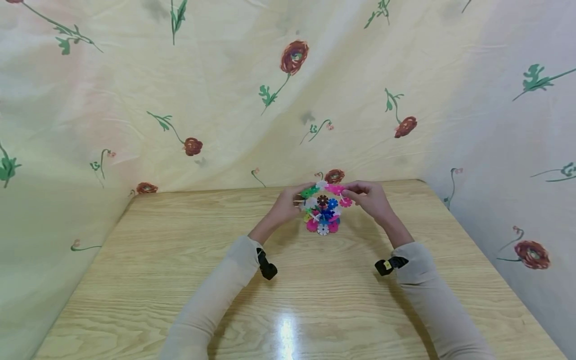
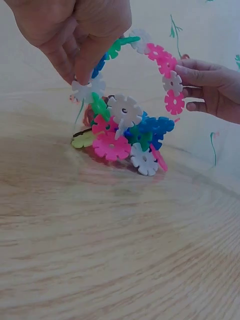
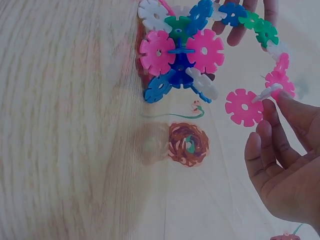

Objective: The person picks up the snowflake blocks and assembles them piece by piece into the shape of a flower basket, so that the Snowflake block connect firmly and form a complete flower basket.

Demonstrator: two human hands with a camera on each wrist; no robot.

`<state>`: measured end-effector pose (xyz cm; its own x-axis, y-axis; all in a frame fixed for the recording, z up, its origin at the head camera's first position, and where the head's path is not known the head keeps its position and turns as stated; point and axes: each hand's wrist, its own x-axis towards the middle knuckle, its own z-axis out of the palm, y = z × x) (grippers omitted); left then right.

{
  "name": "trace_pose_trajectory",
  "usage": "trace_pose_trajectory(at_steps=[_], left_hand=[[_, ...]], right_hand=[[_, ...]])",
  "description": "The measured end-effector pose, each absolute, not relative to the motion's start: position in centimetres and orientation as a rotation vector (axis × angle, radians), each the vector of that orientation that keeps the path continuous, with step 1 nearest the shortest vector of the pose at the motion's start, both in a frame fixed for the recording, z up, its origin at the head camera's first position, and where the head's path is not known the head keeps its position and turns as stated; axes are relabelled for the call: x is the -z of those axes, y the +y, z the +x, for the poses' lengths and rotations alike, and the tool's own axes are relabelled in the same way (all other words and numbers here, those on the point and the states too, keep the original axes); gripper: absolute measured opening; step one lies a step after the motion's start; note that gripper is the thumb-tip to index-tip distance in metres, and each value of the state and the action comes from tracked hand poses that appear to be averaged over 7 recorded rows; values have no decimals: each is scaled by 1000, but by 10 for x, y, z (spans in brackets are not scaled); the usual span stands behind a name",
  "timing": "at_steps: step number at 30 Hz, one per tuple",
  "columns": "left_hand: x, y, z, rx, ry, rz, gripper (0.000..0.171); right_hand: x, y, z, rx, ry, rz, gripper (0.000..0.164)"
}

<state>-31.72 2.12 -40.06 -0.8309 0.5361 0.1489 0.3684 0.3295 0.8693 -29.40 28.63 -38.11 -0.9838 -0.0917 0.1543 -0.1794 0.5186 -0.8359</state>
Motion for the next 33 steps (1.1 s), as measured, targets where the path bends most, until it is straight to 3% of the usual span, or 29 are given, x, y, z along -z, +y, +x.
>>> trace_pose_trajectory(at_steps=[10,24,33], left_hand=[[409,27,-319,-1363,2653,936,80],[408,29,-315,-1321,2726,885,79],[411,26,-314,-1550,2605,786,50]], right_hand=[[386,289,-295,-1458,-2672,354,25],[389,292,-291,-1433,-2707,325,21],[393,297,-290,-1373,-2737,325,17]])
